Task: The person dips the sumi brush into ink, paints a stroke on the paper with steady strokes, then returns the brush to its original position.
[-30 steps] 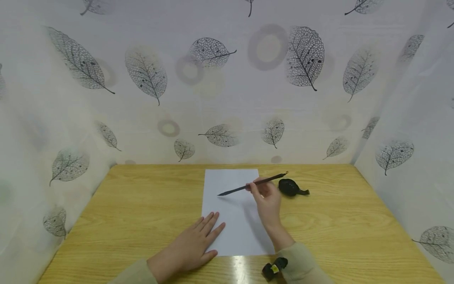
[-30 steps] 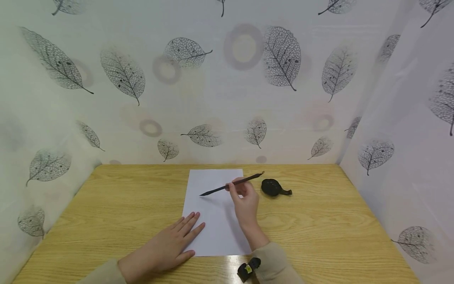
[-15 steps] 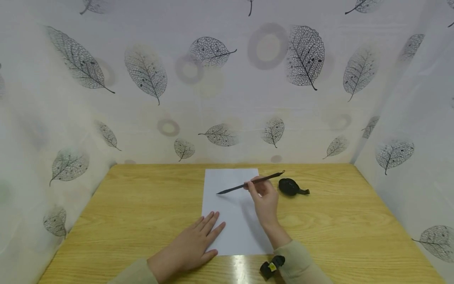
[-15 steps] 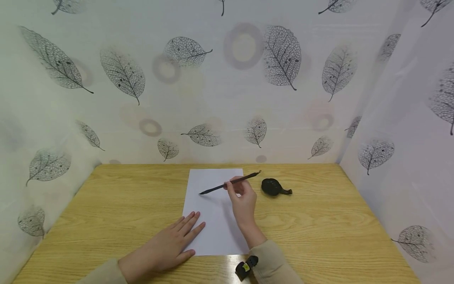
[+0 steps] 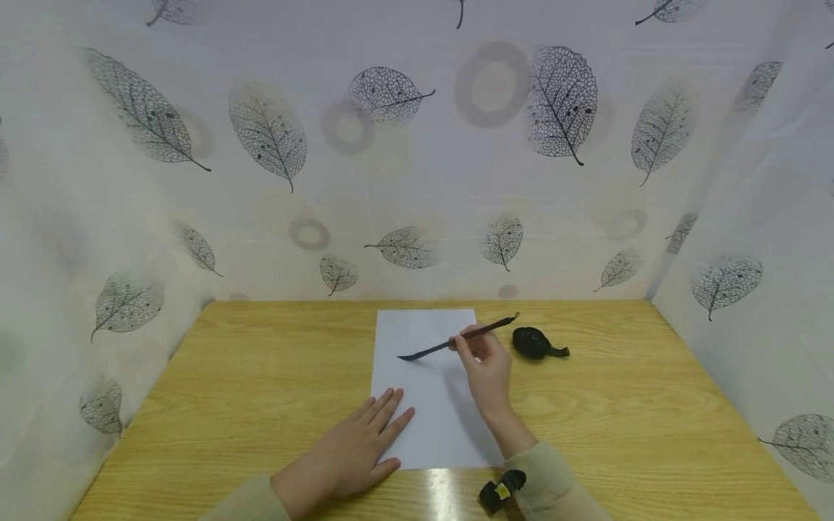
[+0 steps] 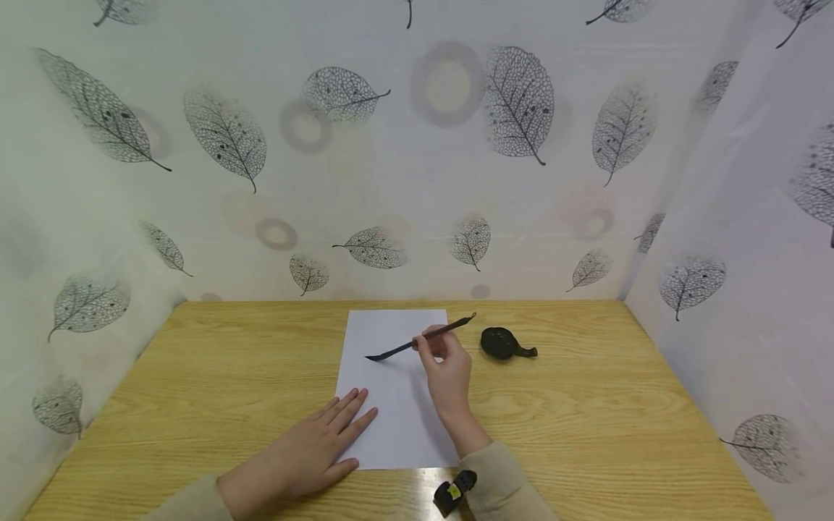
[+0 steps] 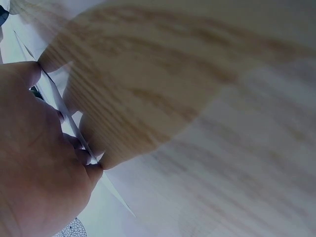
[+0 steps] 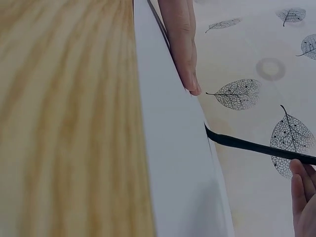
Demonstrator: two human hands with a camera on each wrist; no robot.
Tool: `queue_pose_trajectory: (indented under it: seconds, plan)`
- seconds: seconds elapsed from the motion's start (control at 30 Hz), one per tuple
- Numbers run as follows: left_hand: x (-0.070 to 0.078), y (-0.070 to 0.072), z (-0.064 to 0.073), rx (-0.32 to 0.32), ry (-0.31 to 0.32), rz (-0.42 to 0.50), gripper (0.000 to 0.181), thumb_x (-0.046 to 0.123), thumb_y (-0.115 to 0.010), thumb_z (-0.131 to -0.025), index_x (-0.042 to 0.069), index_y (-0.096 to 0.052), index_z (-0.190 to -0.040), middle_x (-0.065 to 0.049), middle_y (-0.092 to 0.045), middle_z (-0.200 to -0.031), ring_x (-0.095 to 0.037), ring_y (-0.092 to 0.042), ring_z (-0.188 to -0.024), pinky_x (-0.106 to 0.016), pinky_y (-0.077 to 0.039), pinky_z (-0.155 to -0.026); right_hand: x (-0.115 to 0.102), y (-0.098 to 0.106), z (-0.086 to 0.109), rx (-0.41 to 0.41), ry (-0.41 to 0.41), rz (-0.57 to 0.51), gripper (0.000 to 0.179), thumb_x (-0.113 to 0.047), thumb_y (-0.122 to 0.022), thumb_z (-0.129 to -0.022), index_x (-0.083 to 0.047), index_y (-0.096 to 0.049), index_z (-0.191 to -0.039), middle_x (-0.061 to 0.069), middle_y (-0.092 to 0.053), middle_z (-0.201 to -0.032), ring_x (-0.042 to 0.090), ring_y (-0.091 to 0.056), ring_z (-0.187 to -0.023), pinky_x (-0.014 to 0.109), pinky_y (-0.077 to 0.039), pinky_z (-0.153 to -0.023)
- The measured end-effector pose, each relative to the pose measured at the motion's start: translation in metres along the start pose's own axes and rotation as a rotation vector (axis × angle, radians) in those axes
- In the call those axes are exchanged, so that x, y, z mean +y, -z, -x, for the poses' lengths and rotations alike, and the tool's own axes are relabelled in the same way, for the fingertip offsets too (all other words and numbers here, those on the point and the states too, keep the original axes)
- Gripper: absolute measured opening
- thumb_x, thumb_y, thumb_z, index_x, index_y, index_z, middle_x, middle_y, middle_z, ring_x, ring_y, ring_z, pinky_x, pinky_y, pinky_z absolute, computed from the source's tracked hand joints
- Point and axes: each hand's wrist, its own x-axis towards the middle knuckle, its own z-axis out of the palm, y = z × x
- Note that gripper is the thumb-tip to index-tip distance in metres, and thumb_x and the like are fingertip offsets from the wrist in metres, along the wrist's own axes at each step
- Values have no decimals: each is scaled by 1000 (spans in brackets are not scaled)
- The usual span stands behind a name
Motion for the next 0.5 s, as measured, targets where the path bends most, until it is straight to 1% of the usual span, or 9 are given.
queue_pose_trajectory:
  seconds: [0.1, 0.23, 0.3, 0.37, 0.5]
  plan:
    - [0, 0, 0, -1, 1, 6, 71, 54, -44, -110, 18, -31, -169, -18, -21, -177, -33, -26, -164, -49, -33, -131, -3, 1, 0, -18, -9, 33, 11, 2, -75, -96, 10, -69, -103, 26, -79, -91, 3, -76, -77, 12, -58, -71]
    - [0, 0, 0, -4, 1, 5, 71, 55, -45, -110, 18, -31, -169, -18, -21, -177, -33, -26, -164, -49, -33, -131, -5, 2, 0, -35, -25, 66, 12, 0, -75, -97, 8, -69, -103, 24, -80, -92, 15, -79, -78, 13, -58, -71]
    - [0, 0, 0, -4, 0, 2, 71, 55, -44, -110, 18, -31, -169, -18, -21, -177, -33, -27, -164, -49, -33, -131, -5, 3, 0, -36, -33, 77, 11, -1, -75, -97, 7, -70, -103, 23, -80, -92, 19, -80, -79, 13, -58, -71]
    - [0, 0, -1, -4, -2, -1, 71, 55, -44, -110, 18, -31, -169, -18, -22, -177, -33, -27, -164, -49, -34, -131, -4, 3, 0, -33, -36, 84, 10, -1, -75, -97, 6, -70, -102, 22, -80, -92, 18, -79, -79, 13, -58, -71]
    - [0, 0, -1, -6, 2, 4, 71, 54, -45, -110, 18, -32, -169, -18, -22, -177, -33, -27, -164, -49, -34, -131, -5, 4, -1, -26, -38, 78, 9, 1, -75, -96, 5, -71, -102, 22, -80, -92, 9, -77, -78, 13, -58, -72]
